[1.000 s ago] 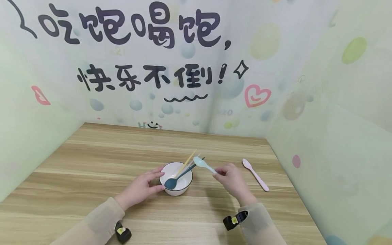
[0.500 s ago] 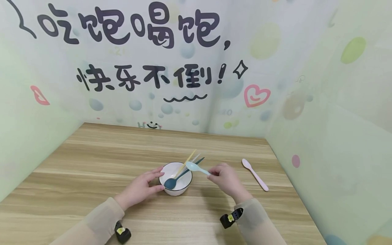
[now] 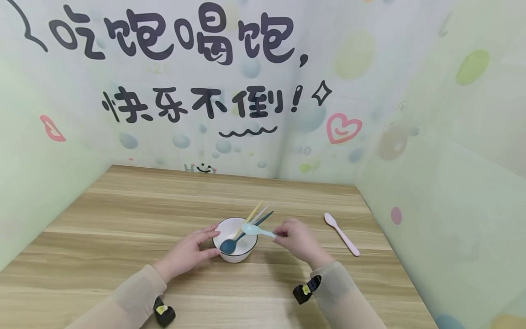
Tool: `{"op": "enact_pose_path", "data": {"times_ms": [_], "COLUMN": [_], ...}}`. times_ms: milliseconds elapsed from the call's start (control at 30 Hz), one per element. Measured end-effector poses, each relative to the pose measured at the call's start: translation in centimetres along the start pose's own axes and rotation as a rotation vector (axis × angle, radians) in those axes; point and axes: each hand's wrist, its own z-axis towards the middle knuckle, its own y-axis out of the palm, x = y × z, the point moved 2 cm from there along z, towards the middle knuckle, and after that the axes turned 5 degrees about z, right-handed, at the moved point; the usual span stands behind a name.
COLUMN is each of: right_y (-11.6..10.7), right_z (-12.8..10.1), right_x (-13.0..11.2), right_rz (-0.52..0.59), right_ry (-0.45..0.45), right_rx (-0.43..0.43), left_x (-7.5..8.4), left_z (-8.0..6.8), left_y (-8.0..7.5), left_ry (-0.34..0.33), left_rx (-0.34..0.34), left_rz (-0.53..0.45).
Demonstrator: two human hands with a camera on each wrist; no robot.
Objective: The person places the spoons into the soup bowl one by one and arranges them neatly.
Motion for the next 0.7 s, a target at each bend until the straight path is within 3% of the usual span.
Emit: {"op": "enact_pose_path", "data": {"times_ms": [700], "right_y": [0.2], "right_z": [1.7], "right_x": [-1.5], "right_rz": [-0.142], "right_ry": [-0.149], "right_rx": [-0.137], "left_x": [-0.1], "left_z": [0.0], "left_y": [0.0], "left_ry": [-0.009], "left_rx": [-0.010], "left_rz": [-0.010]}}
